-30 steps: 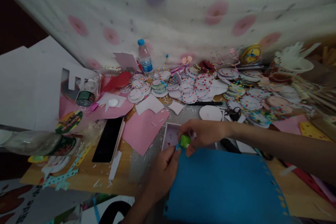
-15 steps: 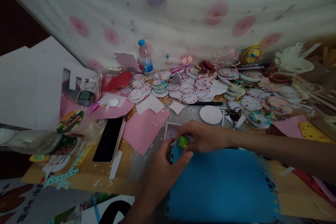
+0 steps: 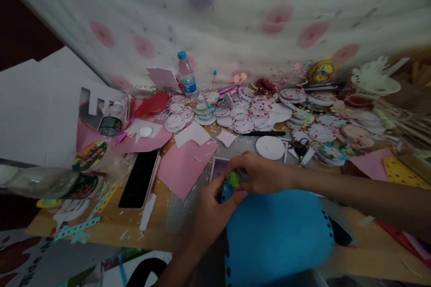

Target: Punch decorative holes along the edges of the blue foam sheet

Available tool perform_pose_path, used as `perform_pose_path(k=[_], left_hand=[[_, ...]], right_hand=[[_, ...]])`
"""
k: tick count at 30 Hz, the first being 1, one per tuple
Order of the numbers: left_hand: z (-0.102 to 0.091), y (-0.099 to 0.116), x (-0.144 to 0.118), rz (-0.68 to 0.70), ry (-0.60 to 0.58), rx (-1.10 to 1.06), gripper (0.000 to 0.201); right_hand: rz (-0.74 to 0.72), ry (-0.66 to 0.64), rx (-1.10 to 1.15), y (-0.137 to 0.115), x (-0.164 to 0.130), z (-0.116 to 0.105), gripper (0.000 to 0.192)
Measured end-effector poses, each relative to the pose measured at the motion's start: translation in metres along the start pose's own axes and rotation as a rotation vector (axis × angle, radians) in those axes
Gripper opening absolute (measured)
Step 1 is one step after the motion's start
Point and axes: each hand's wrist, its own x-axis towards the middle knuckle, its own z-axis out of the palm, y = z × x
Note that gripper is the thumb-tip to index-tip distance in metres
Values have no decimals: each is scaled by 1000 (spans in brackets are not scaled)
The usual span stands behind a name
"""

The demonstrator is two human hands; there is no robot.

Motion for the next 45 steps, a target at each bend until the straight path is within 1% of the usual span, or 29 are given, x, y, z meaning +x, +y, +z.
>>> perform_pose_path(k=[2,4,7,9,11,12,15,17,19,22,24,26,29,32,34,37,39,42,43,45], left_hand=[[-3,0,-2,-33,-31,-96,56],[-7,-1,-5,-88,-83,-173,59],[-12,-5,-9,-163,-108,-209,50],[-14,-8,-11,-171,-101,-211,40],[-16,-10,-12,-160,-100,-205,30],[-16,-11,-12,-154,-98,-196,27],[-16,-12,-13,-150,-78,-142,34],[-16,-12,-13,-148,-87,-110,40],[-15,-11,-15,-154,-104,-92,43],[-14,-10,-17,-160,-92,-75,45],[-13,-9,-19,-130,-73,-43,44],[-12,-8,-21,-74,-49,9,41],[-10,-6,-22,0,-8,105,39],[-10,-4,-23,13,9,171,38],[-11,-4,-23,6,-6,193,36],[-12,-4,-23,21,-23,217,33],[-11,-6,-23,49,1,233,31],[-9,-9,-23,72,42,209,31],[-9,-9,-23,74,47,194,32],[-9,-9,-23,74,43,169,33]], right_hand=[[20,-44,99,4,1,-2,29],[25,-111,242,11,1,-3,34],[79,-182,489,19,1,-5,41],[131,-154,602,20,0,-7,47],[176,-124,634,19,-1,-10,50],[208,-130,630,19,-2,-11,50],[358,-240,688,19,-4,-8,53],[421,-290,770,22,-4,-5,55],[415,-270,828,25,-5,-2,53],[300,-205,859,27,-6,-1,44],[207,-211,847,26,-7,-3,43],[153,-226,768,23,-8,-5,42],[121,-203,520,17,-10,-8,40],[81,-140,269,10,-13,-10,34],[64,-129,150,7,-16,-10,30],[40,-143,31,4,-18,-8,24],[-26,-128,3,3,-19,-6,23],[-122,-100,80,3,-18,-4,28],[-117,-99,110,3,-17,-3,30],[-58,-124,138,2,-16,-3,33]])
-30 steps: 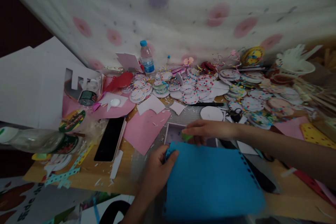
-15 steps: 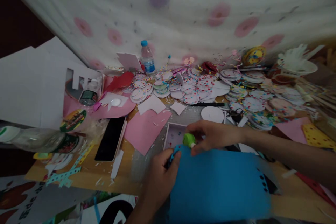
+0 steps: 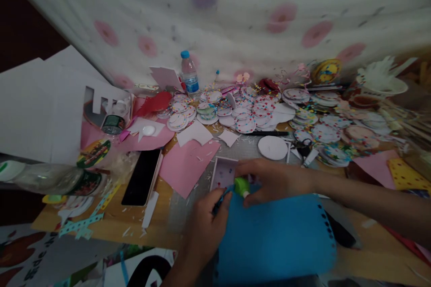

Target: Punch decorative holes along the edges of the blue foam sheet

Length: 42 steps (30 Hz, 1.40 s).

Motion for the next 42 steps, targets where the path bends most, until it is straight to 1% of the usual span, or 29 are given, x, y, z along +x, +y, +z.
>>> perform_pose_path(k=[3,9,12,16,18,20,21,22,24,25,27,29,31,34,36,37,40,42], left_hand=[[-1,2,0,7,-29,-8,33],[-1,4,1,45,-34,4,30],[0,2,3,58,-43,31,30],[1,-1,5,63,-13,77,30],[0,1,5,47,-1,46,25],[-2,4,6,24,-5,-48,21],[-3,6,6,14,-20,-96,26],[-4,8,7,4,-47,-127,37],[-5,12,9,-10,-89,-116,57],[-4,13,10,-13,-98,-90,60],[-3,14,12,-10,-94,-56,55],[-1,13,15,7,-70,-66,50],[1,12,17,23,-65,-76,45],[2,10,17,25,-67,-97,35],[0,9,16,23,-71,-130,33],[-1,9,15,17,-70,-148,36],[-5,9,12,-47,-70,-211,48],[-7,7,10,-120,-116,-297,42]], right_hand=[[72,-37,-8,-2,1,0,33],[27,-50,-9,-4,3,-1,36],[32,-18,-48,-5,3,2,34],[20,20,-137,-9,1,6,24],[16,30,-181,-11,0,7,23],[12,46,-222,-13,0,8,23],[7,54,-230,-13,0,9,24],[1,61,-234,-14,0,9,24],[3,70,-243,-15,0,11,22],[9,73,-251,-16,0,13,21],[20,95,-272,-16,-1,16,17],[1,123,-278,-15,-2,19,16],[-24,147,-277,-13,-2,22,15],[-50,149,-267,-11,-2,22,12],[-54,144,-247,-11,-2,20,11],[-46,146,-230,-11,-3,18,12],[12,162,-131,-9,-4,14,19],[57,150,2,-4,-4,11,24]])
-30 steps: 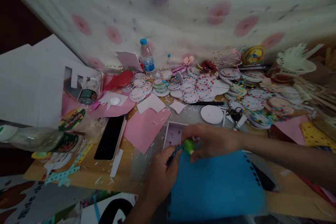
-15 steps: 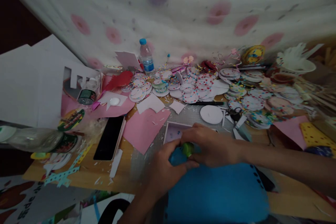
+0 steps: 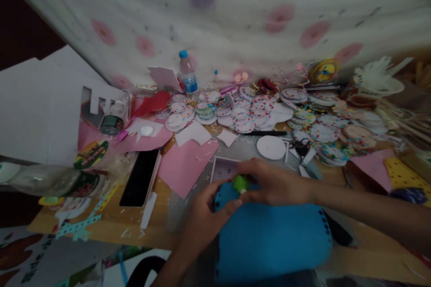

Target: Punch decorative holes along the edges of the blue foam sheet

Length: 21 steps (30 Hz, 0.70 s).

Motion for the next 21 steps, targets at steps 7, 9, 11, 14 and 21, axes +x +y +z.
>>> perform_pose_path(k=[7,9,11,14,21], left_hand=[[-8,-13,-3,-112,-27,-126,29],[-10,-14,-4,-120,-47,-152,28],[-11,-13,-4,-136,-65,-168,27],[-11,-8,-5,-130,-45,-123,27],[-8,0,-11,34,66,118,25]], right_hand=[[292,-23,557,20,5,-4,46],[427,-27,586,23,6,-4,51],[477,-50,583,24,7,-4,54],[323,-85,573,24,6,-6,45],[-21,-45,9,-2,-3,-24,25]])
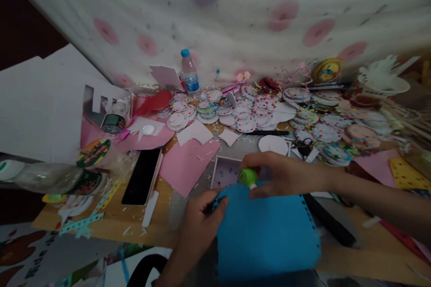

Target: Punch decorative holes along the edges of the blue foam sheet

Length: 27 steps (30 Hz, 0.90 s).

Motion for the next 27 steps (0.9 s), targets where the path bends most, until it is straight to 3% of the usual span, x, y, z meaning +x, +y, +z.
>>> perform_pose_path(k=[4,11,17,24,27], left_hand=[[0,1,-3,27,11,35,23],[1,1,-4,63,17,77,24],[1,-3,-4,92,34,75,26],[2,-5,-2,98,38,61,26],[2,-5,-1,94,51,68,26]], right_hand=[[-93,-8,-167,-10,-4,0,20],[-114,27,-274,-16,-4,1,16],[-176,20,-188,-12,-2,5,21],[4,-124,-127,-6,3,7,29],[14,-115,-160,-8,5,9,30]])
